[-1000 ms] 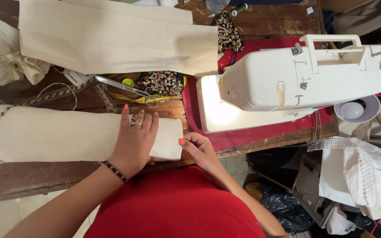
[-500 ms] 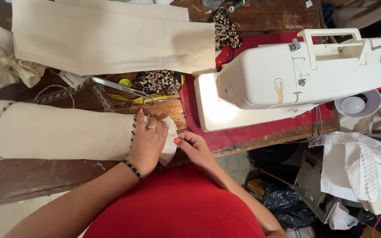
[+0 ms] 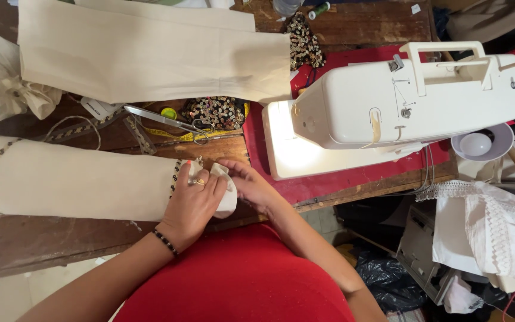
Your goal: The person is finishing bolster pillows by tying the ends with a cord and using scissors to cut the excess string.
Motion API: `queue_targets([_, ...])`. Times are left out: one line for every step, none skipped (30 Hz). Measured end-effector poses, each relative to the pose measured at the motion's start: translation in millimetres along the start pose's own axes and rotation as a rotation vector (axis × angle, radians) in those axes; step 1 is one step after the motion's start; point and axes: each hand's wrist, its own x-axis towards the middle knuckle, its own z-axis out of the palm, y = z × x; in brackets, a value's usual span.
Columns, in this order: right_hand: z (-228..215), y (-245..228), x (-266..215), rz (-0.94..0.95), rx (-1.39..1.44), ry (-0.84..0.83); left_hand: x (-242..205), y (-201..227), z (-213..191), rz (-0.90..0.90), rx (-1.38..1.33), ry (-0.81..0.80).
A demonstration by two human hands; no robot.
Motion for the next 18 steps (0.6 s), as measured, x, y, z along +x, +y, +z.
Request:
queue_targets([-1, 1, 2, 0.077, 0.127, 0.023, 1, -1, -4, 0.000, 0.009, 0.000])
queue_targets([-1, 3, 4, 0.155, 0.254, 0.047, 2, -2, -8, 0.000, 0.019, 0.000])
queue_targets([-1, -7, 2, 0.156, 0.251, 0.043, -1, -3, -6, -0.004, 0.021, 0.000])
queue_targets([0, -16, 0, 0.129, 0.165, 0.045, -5, -3, -5, 0.003, 0.038, 0.000])
queue_targets([1, -25, -2, 0.102, 0.080, 0.047, -8, -3, -3, 0.010, 0.054, 0.000])
queue_targets([4, -32, -3, 0.103, 0.077, 0.044, -11, -3, 1, 0.006, 0.056, 0.000])
queue_targets([7, -39, -5, 0.101, 0.029, -0.010, -14, -2, 5, 0.006, 0.070, 0.003])
queue_targets([10, -46, -7, 0.098, -0.019, -0.064, -17, -2, 8, 0.006, 0.084, 0.006])
queue_targets([11, -43, -4, 0.098, -0.020, -0.064, -17, -2, 7, 0.006, 0.084, 0.007])
queue_targets([12, -39, 0, 0.067, -0.068, -0.069, -16, -2, 5, -0.012, 0.102, 0.012])
queue_targets([12, -36, 3, 0.035, -0.116, -0.073, -15, -2, 4, -0.029, 0.119, 0.017])
queue_targets([6, -30, 7, 0.034, -0.117, -0.073, -10, -5, -1, -0.029, 0.119, 0.018])
queue_targets([1, -23, 10, -0.089, -0.215, -0.032, -6, -8, -7, -0.068, 0.158, 0.032])
queue_targets([-5, -15, 13, -0.213, -0.312, 0.008, -1, -11, -12, -0.106, 0.197, 0.046])
queue_targets([-3, -16, 11, -0.212, -0.313, 0.007, -2, -14, -12, -0.108, 0.197, 0.046])
queue_targets([-1, -16, 10, -0.216, -0.264, 0.037, -3, -16, -11, -0.109, 0.202, 0.015])
queue_targets([0, -16, 9, -0.222, -0.215, 0.068, -3, -20, -10, -0.110, 0.207, -0.016])
queue_targets([4, -16, 7, -0.223, -0.216, 0.068, -2, -20, -9, -0.111, 0.208, -0.015])
